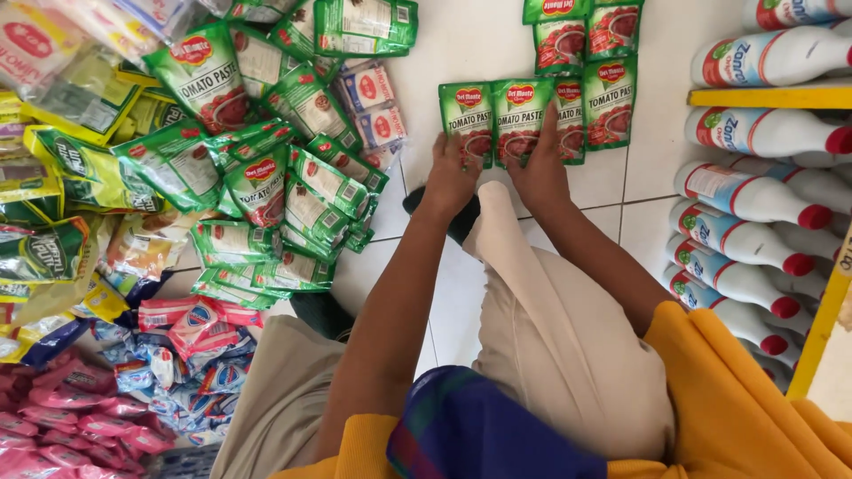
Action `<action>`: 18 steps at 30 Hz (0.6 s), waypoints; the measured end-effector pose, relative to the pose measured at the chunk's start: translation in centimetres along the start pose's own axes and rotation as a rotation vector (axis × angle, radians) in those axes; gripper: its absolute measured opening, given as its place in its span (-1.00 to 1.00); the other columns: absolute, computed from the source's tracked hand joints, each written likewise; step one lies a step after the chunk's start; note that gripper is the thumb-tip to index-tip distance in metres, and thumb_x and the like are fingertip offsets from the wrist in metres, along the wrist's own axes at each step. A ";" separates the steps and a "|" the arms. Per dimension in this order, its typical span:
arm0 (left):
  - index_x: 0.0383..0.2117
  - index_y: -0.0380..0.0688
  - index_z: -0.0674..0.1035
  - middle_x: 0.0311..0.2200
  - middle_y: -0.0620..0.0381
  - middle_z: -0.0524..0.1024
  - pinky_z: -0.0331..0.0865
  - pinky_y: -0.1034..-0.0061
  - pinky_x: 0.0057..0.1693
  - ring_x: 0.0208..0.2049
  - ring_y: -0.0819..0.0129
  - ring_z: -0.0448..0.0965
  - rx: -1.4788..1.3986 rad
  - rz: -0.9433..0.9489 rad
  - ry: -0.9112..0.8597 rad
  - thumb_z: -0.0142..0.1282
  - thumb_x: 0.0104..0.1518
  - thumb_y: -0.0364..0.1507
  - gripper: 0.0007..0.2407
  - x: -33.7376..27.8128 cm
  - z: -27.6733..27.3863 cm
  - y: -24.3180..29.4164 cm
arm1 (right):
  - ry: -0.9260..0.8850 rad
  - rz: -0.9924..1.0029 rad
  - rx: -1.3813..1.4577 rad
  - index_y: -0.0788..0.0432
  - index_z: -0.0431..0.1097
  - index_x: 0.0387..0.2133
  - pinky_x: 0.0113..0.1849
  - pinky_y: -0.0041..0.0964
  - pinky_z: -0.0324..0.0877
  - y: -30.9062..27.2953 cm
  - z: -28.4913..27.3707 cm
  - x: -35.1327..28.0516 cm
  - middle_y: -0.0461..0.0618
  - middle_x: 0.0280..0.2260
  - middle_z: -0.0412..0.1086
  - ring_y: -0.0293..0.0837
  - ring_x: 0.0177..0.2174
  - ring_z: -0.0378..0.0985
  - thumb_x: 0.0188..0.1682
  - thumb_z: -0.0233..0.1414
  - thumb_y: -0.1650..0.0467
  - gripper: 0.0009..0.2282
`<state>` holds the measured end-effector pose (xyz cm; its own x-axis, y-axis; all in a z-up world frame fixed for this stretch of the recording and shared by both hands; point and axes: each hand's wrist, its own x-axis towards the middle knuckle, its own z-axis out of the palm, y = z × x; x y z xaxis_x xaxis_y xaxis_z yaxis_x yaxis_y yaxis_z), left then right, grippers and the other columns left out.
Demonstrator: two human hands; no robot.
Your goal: Organizing and arranging tomato paste sachets and other packets on a low-level floor display in a grocery store.
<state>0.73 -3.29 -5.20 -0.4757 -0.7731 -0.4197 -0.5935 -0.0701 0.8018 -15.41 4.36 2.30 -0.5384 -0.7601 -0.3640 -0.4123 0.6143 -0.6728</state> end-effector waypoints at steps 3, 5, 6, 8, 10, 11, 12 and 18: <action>0.29 -0.27 0.28 0.36 -0.41 0.00 0.21 0.21 0.34 0.38 -0.26 0.09 -0.037 -0.009 -0.128 0.26 0.12 -0.39 -0.40 -1.5 -1.9 2.3 | -0.023 0.011 -0.150 0.30 -0.33 0.40 -0.05 -0.01 0.43 -0.8 -0.2 0.2 0.49 0.27 -0.01 0.33 0.09 0.37 -0.11 0.27 0.44 -0.07; 0.32 -0.25 0.20 0.38 -0.24 0.09 0.21 0.28 0.34 0.33 -0.12 0.23 -0.085 -0.198 -0.212 0.23 0.12 -0.25 -0.34 -3.0 -3.4 3.9 | -0.006 -0.040 -0.478 0.28 -0.08 0.33 0.03 0.09 0.32 -1.4 -0.6 0.1 0.41 0.28 0.01 0.31 0.10 0.29 -0.13 0.26 0.32 -0.20; 0.32 -0.25 0.20 0.38 -0.24 0.09 0.21 0.28 0.34 0.33 -0.12 0.23 -0.095 -0.195 -0.209 0.23 0.12 -0.25 -0.34 -3.6 -4.0 3.8 | -0.004 -0.046 -0.487 0.28 -0.08 0.33 0.03 0.09 0.32 -0.2 -0.3 0.4 0.41 0.28 0.01 0.31 0.10 0.29 -0.13 0.26 0.32 -0.20; 0.31 -0.29 0.25 0.36 -0.29 0.08 0.13 0.27 0.36 0.35 -0.15 0.15 -0.092 -0.130 -0.179 0.23 0.14 -0.26 -0.36 -4.9 -5.2 3.6 | 0.001 -0.144 -0.667 0.25 0.10 0.30 0.17 0.16 0.17 2.0 0.3 1.1 0.23 0.33 0.04 0.25 0.16 0.22 -0.08 0.21 0.28 -0.32; 0.28 -0.27 0.30 0.32 -0.28 0.20 0.15 0.27 0.37 0.34 -0.13 0.22 -0.094 -0.114 -0.153 0.22 0.16 -0.26 -0.41 -5.9 -6.0 2.9 | -0.008 -0.200 -0.650 0.24 0.12 0.33 0.20 0.17 0.15 6.0 2.3 1.4 0.18 0.36 0.03 0.24 0.20 0.20 -0.01 0.17 0.29 -0.36; 0.25 -0.26 0.35 0.27 -0.26 0.31 0.17 0.28 0.37 0.32 -0.11 0.29 -0.087 -0.100 -0.138 0.20 0.18 -0.26 -0.46 -6.6 -6.5 2.5 | -0.017 -0.242 -0.626 0.23 0.13 0.36 0.24 0.18 0.13 8.0 3.4 1.5 0.13 0.39 0.01 0.23 0.24 0.18 0.06 0.12 0.30 -0.41; 0.25 -0.26 0.35 0.27 -0.26 0.31 0.17 0.28 0.37 0.32 -0.11 0.29 -0.087 -0.105 -0.122 0.20 0.18 -0.26 -0.46 -7.7 -7.7 3.5 | -0.023 -0.259 -0.622 0.23 0.13 0.36 0.24 0.18 0.13 6.8 3.1 0.4 0.13 0.39 0.01 0.23 0.24 0.18 0.06 0.12 0.30 -0.41; 0.20 -0.12 0.44 0.20 -0.27 0.39 0.24 0.20 0.30 0.24 -0.17 0.36 0.008 -0.157 -0.013 0.09 0.21 -0.37 -0.59 -9.9 -11.8 5.4 | 0.016 -0.561 -0.619 0.01 0.15 0.32 0.08 0.49 0.04 -0.4 3.3 -1.0 0.24 0.34 0.01 0.35 0.21 0.10 0.02 0.12 0.19 -0.42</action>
<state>9.92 -3.48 8.26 -0.3845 -0.7450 -0.5452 -0.6667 -0.1844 0.7222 -12.29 4.16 0.87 -0.1417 -0.9876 -0.0677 -0.9490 0.1550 -0.2746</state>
